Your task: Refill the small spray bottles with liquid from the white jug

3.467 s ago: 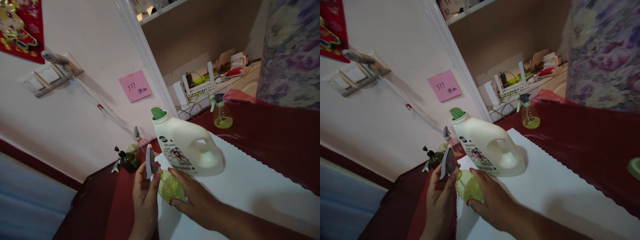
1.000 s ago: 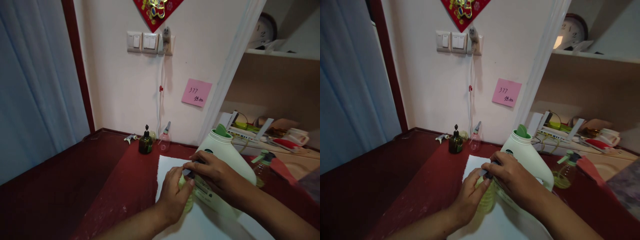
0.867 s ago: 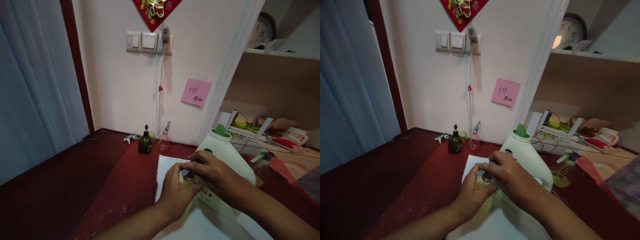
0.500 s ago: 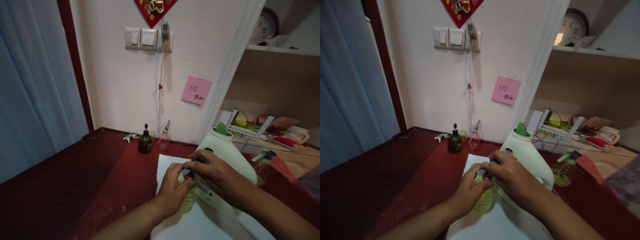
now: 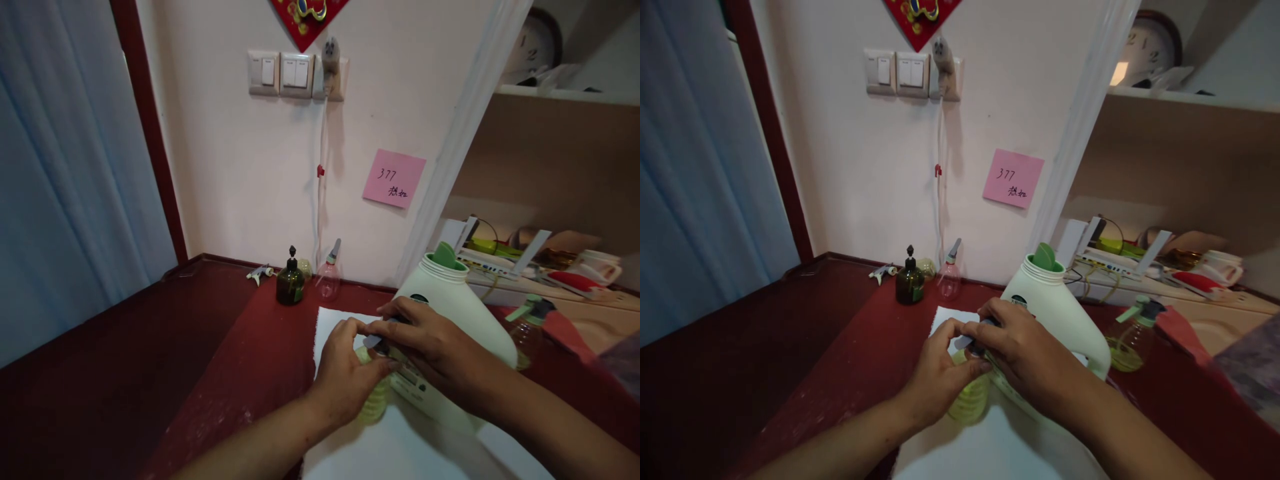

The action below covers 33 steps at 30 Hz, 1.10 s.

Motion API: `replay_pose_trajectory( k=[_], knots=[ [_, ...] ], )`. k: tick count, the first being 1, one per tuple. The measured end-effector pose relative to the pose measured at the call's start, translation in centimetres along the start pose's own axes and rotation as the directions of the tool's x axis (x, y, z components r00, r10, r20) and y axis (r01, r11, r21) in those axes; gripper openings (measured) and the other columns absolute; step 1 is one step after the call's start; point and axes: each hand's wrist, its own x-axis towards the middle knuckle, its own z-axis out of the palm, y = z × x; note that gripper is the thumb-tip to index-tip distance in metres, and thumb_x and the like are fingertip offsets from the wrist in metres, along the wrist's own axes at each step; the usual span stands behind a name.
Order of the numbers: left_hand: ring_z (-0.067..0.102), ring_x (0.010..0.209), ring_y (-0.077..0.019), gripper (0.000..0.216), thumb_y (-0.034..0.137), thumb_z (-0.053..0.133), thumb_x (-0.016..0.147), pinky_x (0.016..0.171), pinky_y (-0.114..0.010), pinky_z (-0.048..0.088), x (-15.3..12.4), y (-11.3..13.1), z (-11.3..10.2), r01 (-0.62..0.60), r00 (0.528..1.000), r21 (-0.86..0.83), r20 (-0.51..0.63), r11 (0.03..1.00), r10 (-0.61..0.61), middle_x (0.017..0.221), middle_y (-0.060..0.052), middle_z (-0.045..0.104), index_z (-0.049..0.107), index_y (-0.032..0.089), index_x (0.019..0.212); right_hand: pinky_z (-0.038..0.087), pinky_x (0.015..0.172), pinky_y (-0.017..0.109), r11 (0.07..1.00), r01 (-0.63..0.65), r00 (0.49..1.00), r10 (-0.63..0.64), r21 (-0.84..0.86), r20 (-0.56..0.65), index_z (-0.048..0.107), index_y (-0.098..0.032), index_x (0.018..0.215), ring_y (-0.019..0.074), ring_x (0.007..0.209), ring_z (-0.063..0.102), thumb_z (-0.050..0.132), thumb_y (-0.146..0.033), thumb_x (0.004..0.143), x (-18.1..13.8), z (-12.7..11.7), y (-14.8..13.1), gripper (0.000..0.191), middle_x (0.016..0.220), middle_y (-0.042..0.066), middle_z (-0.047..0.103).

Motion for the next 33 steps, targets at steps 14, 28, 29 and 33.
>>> replay_pose_trajectory(
  k=[14, 28, 29, 33],
  knots=[
    [0.056, 0.102, -0.0259, 0.037, 0.033, 0.082, 0.071, 0.091, -0.039, 0.043, 0.5, 0.4, -0.7, -0.037, 0.995, 0.086, 0.092, 0.996, 0.029, 0.104, -0.006, 0.063, 0.065, 0.018, 0.101, 0.054, 0.072, 0.046, 1.000, -0.006, 1.000, 0.006, -0.007, -0.010, 0.065, -0.021, 0.125, 0.0266, 0.089, 0.060, 0.045, -0.013, 0.096, -0.1, 0.2, 0.0, 0.036, 0.101, 0.015, 0.058],
    [0.057, 0.100, -0.0248, 0.025, 0.030, 0.069, 0.083, 0.091, -0.038, 0.042, 0.0, -0.2, -0.8, -0.091, 0.987, 0.018, 0.138, 0.996, 0.088, 0.102, -0.006, 0.064, 0.067, 0.018, 0.105, 0.053, 0.074, 0.046, 1.000, -0.022, 1.000, 0.022, -0.013, -0.010, 0.066, -0.020, 0.124, 0.0277, 0.092, 0.060, 0.043, -0.013, 0.098, -0.1, 0.2, -0.1, 0.035, 0.101, 0.015, 0.059],
    [0.057, 0.100, -0.0249, 0.025, 0.030, 0.067, 0.084, 0.091, -0.038, 0.042, 0.0, -0.2, -0.8, -0.091, 0.985, 0.014, 0.148, 0.996, 0.088, 0.103, -0.007, 0.064, 0.067, 0.018, 0.106, 0.053, 0.074, 0.046, 0.999, -0.028, 1.000, 0.028, -0.016, -0.010, 0.066, -0.020, 0.123, 0.0276, 0.092, 0.060, 0.044, -0.014, 0.098, -0.1, 0.3, -0.1, 0.034, 0.100, 0.015, 0.059],
    [0.058, 0.100, -0.0238, 0.020, 0.033, 0.063, 0.088, 0.091, -0.037, 0.043, 0.1, -0.2, -0.9, -0.083, 0.982, 0.011, 0.168, 0.996, 0.080, 0.102, -0.006, 0.064, 0.067, 0.019, 0.101, 0.055, 0.078, 0.048, 0.995, -0.049, 0.997, 0.043, -0.085, -0.066, 0.064, -0.019, 0.127, 0.0296, 0.097, 0.061, 0.046, -0.017, 0.098, -0.3, 0.4, -0.2, 0.034, 0.107, 0.016, 0.061]
  ],
)
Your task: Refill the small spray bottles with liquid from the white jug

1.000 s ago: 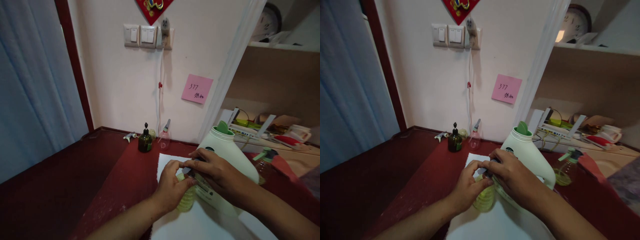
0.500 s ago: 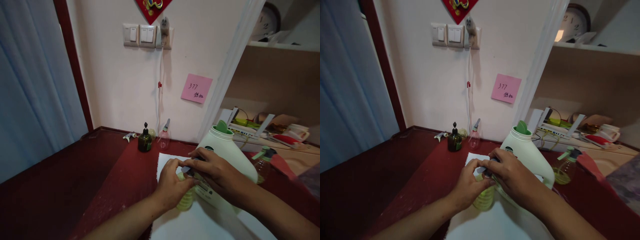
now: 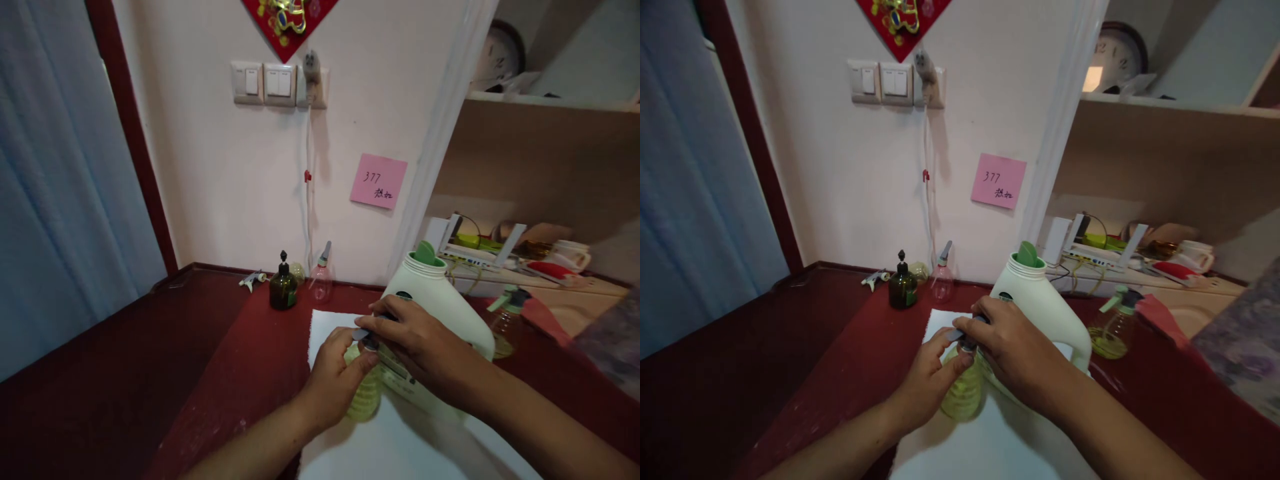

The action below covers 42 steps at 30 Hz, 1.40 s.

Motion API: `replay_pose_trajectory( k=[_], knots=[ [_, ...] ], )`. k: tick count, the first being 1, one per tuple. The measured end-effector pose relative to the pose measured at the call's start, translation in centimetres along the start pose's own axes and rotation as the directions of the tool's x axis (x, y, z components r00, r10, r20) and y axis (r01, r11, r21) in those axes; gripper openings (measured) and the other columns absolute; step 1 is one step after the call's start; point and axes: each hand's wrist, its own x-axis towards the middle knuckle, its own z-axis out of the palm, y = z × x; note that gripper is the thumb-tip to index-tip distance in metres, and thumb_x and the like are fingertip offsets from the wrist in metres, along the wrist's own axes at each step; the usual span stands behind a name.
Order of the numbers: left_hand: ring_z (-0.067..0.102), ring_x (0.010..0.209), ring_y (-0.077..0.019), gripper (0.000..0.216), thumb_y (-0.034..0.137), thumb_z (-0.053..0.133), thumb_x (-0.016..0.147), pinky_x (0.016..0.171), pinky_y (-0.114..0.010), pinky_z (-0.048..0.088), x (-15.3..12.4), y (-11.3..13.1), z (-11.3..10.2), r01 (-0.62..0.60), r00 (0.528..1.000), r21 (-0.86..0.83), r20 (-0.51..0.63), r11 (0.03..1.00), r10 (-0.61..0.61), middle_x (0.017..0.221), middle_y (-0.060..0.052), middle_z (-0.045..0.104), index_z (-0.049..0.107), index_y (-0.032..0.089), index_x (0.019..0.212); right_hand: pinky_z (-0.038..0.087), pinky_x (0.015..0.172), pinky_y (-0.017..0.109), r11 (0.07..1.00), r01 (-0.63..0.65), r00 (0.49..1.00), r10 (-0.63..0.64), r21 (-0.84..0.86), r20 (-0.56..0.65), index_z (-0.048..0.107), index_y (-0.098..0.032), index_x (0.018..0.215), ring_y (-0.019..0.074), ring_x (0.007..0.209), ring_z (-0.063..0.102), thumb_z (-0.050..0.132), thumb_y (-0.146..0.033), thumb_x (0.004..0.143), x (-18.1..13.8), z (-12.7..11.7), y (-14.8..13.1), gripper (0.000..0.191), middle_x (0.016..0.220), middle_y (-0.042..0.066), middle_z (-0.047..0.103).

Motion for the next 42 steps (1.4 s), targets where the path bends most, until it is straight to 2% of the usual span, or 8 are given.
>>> replay_pose_trajectory(
  k=[4, 8, 12, 16, 20, 24, 34, 42],
  knots=[
    [0.059, 0.100, -0.0231, 0.022, 0.039, 0.061, 0.091, 0.092, -0.035, 0.043, 0.0, 0.4, -0.2, -0.001, 1.000, -0.005, 0.028, 1.000, 0.001, 0.100, -0.005, 0.065, 0.070, 0.020, 0.098, 0.050, 0.096, 0.052, 0.995, -0.069, 0.961, 0.045, -0.077, -0.274, 0.050, -0.021, 0.140, 0.0294, 0.115, 0.056, 0.049, -0.015, 0.097, -1.8, 0.0, -1.0, 0.043, 0.124, 0.017, 0.057],
    [0.059, 0.104, -0.0239, 0.027, 0.042, 0.056, 0.094, 0.096, -0.036, 0.042, -0.1, 0.5, -0.4, 0.034, 0.998, -0.053, 0.062, 0.998, -0.031, 0.106, -0.005, 0.067, 0.072, 0.022, 0.103, 0.054, 0.087, 0.031, 0.975, -0.160, 0.863, 0.213, 0.151, -0.458, 0.055, -0.023, 0.126, 0.0190, 0.103, 0.061, 0.053, -0.015, 0.096, -4.8, 1.2, -3.5, 0.032, 0.109, 0.009, 0.061],
    [0.061, 0.108, -0.0247, 0.037, 0.044, 0.046, 0.098, 0.099, -0.038, 0.042, 0.0, 0.3, -0.4, 0.093, 0.996, -0.157, 0.009, 0.983, -0.093, 0.112, -0.007, 0.070, 0.071, 0.021, 0.111, 0.057, 0.085, 0.036, 0.814, -0.387, 0.812, 0.523, 0.432, -0.259, 0.055, -0.027, 0.117, 0.0214, 0.102, 0.064, 0.055, -0.026, 0.093, -6.8, 4.2, -5.2, 0.024, 0.109, 0.006, 0.063],
    [0.061, 0.114, -0.0250, 0.042, 0.047, 0.041, 0.099, 0.102, -0.038, 0.040, 0.4, -0.1, -0.6, 0.111, 0.987, -0.167, -0.093, 0.980, -0.128, 0.116, -0.007, 0.071, 0.070, 0.020, 0.113, 0.039, 0.111, 0.057, 0.550, -0.576, 0.711, 0.702, 0.604, 0.040, 0.039, -0.024, 0.141, 0.0321, 0.135, 0.046, 0.067, -0.031, 0.083, -6.9, 7.7, -4.8, 0.065, 0.145, 0.014, 0.050],
    [0.060, 0.113, -0.0263, 0.044, 0.051, 0.043, 0.097, 0.103, -0.040, 0.039, 0.6, -1.0, -1.0, 0.157, 0.969, -0.120, -0.172, 0.980, -0.176, 0.116, -0.008, 0.071, 0.070, 0.020, 0.109, 0.029, 0.116, 0.057, 0.438, -0.537, 0.703, 0.705, 0.721, 0.095, 0.034, -0.025, 0.146, 0.0333, 0.141, 0.039, 0.078, -0.024, 0.070, -5.6, 10.2, -4.2, 0.088, 0.153, 0.013, 0.043],
    [0.061, 0.111, -0.0282, 0.046, 0.055, 0.048, 0.093, 0.102, -0.042, 0.040, 1.0, -2.0, -1.4, 0.188, 0.946, -0.125, -0.245, 0.974, -0.214, 0.112, -0.010, 0.072, 0.071, 0.017, 0.105, 0.040, 0.108, 0.048, 0.440, -0.441, 0.736, 0.677, 0.782, 0.034, 0.050, -0.025, 0.130, 0.0313, 0.126, 0.053, 0.079, -0.015, 0.064, -4.4, 10.8, -4.4, 0.073, 0.133, 0.008, 0.060],
    [0.060, 0.104, -0.0293, 0.046, 0.063, 0.056, 0.085, 0.097, -0.041, 0.040, 1.1, -3.2, -2.1, 0.238, 0.912, -0.125, -0.312, 0.963, -0.266, 0.098, -0.007, 0.070, 0.068, 0.019, 0.085, 0.047, 0.099, 0.050, 0.447, -0.521, 0.724, 0.682, 0.727, 0.099, 0.052, -0.022, 0.120, 0.0330, 0.114, 0.061, 0.079, -0.016, 0.055, -6.7, 6.0, -6.6, 0.071, 0.122, 0.010, 0.065],
    [0.061, 0.090, -0.0239, 0.051, 0.069, 0.069, 0.069, 0.084, -0.032, 0.046, 1.6, -3.7, -2.1, 0.298, 0.866, -0.207, -0.352, 0.932, -0.355, 0.081, -0.003, 0.068, 0.066, 0.019, 0.075, 0.054, 0.094, 0.049, 0.550, -0.612, 0.511, 0.823, 0.568, -0.248, 0.055, -0.024, 0.121, 0.0320, 0.112, 0.066, 0.076, -0.036, 0.071, -12.4, -2.5, -3.9, 0.056, 0.122, 0.012, 0.069]
  ],
)
